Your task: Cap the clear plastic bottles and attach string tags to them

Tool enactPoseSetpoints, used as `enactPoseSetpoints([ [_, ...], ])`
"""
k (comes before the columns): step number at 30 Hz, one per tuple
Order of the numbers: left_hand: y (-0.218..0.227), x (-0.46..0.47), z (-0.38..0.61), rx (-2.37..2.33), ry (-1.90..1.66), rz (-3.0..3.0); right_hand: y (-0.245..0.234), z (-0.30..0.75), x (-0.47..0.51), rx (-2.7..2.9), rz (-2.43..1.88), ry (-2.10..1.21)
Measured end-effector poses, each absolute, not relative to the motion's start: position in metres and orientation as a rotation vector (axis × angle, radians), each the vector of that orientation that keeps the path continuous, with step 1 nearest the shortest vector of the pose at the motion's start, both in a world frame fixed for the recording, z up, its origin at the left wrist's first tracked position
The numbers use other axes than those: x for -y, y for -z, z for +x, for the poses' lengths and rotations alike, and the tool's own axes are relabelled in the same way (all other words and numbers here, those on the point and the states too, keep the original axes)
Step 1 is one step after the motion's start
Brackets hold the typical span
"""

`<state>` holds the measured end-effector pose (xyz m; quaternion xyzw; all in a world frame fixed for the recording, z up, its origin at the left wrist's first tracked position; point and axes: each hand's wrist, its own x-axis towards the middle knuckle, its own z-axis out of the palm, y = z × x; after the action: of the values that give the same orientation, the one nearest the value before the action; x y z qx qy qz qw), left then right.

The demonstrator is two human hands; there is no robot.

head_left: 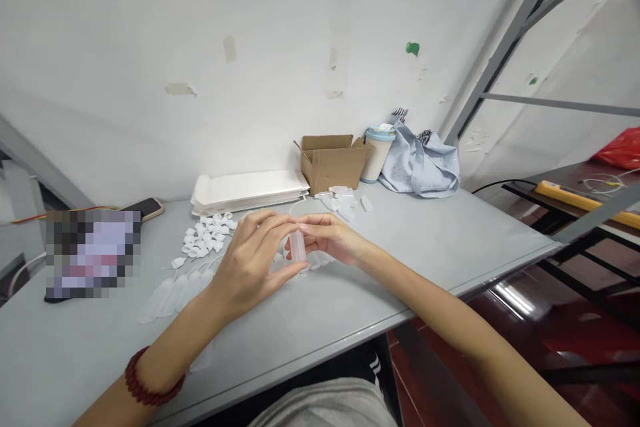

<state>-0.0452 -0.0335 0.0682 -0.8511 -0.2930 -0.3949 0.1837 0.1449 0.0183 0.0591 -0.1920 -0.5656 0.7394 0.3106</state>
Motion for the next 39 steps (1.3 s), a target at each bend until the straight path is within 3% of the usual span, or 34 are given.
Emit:
enactPoseSetpoints([
  [10,-0.049,0.086,-0.078,1.049,0.998,-2.525,-0.060,0.144,-0.012,1.960,-0.492,-1.990],
  [19,-0.016,0.126,-0.125,1.391,0.805,-2.588,-0.060,0.149,-0.023,1.814,-0.634,-1.755],
  [34,-0.009,0.108,-0.142,1.367,0.521,-2.673,-0.061,0.149,-0.022,1.814,-0.653,-1.719],
  [39,-0.013,0.112,-0.134,1.473,0.582,-2.640,-0.058,0.151,-0.026,1.809,-0.682,-1.694],
])
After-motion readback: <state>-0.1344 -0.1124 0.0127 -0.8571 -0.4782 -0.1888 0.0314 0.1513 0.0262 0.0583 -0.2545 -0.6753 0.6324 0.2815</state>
